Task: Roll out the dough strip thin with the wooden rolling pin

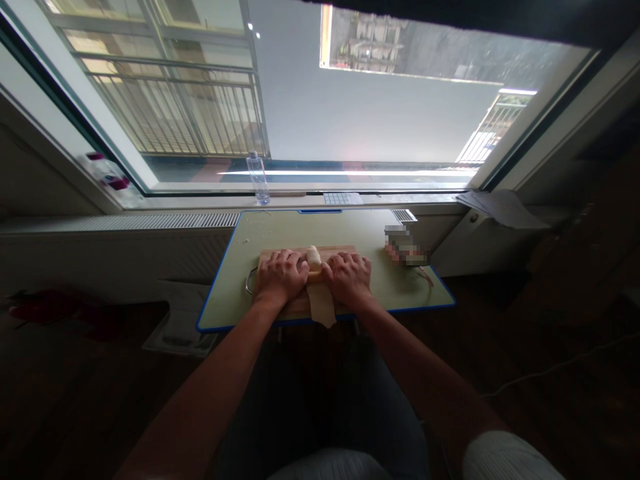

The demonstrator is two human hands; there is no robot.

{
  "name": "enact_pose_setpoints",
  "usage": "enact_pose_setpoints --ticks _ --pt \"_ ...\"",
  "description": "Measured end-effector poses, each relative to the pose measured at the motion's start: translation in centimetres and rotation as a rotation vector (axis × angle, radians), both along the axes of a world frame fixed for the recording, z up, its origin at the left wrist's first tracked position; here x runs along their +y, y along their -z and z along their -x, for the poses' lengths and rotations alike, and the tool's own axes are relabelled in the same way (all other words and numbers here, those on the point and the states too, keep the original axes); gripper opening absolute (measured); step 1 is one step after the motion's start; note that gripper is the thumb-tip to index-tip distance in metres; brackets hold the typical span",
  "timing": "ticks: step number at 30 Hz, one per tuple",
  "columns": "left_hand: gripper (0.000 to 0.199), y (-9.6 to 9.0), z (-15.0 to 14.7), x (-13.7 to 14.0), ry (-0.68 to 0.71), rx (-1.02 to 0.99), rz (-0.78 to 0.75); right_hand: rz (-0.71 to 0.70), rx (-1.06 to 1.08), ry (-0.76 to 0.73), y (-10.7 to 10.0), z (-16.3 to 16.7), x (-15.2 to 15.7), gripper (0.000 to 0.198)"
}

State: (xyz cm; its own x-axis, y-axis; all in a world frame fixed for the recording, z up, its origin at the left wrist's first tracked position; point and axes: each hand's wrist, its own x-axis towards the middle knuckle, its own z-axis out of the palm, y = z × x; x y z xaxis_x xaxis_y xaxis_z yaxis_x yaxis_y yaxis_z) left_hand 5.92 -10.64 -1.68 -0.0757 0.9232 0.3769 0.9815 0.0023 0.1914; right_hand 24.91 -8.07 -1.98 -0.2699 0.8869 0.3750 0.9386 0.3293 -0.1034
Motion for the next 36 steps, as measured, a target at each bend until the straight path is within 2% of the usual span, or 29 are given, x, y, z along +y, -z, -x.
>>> enact_pose_setpoints --ticks 11,24,27,31,33,36 --pt "0.038 -0.7 -0.3 -0.4 -0.02 0.019 0.051 0.048 -0.002 0.017 -0.4 0.2 -0.2 0.046" --pt "0.039 -0.4 -0.2 -0.2 -0.017 0.005 0.058 0.046 0.005 0.014 -0.5 0.2 -0.2 0.047" --pt "0.044 -0.5 -0.1 0.3 -0.034 0.007 0.096 0.079 -0.003 0.006 -0.8 0.1 0.0 0.046" --pt "0.059 -0.7 0.4 1.6 -0.058 -0.016 0.234 0.142 -0.008 0.0 -1.2 0.2 0.9 0.05" --pt "0.061 -0.8 0.6 2.2 -0.055 -0.035 0.289 0.175 -0.008 0.01 -1.3 0.4 1.5 0.054" --pt "0.059 -0.9 0.9 2.8 -0.044 -0.038 0.284 0.206 -0.002 0.023 -1.4 0.7 2.2 0.056"
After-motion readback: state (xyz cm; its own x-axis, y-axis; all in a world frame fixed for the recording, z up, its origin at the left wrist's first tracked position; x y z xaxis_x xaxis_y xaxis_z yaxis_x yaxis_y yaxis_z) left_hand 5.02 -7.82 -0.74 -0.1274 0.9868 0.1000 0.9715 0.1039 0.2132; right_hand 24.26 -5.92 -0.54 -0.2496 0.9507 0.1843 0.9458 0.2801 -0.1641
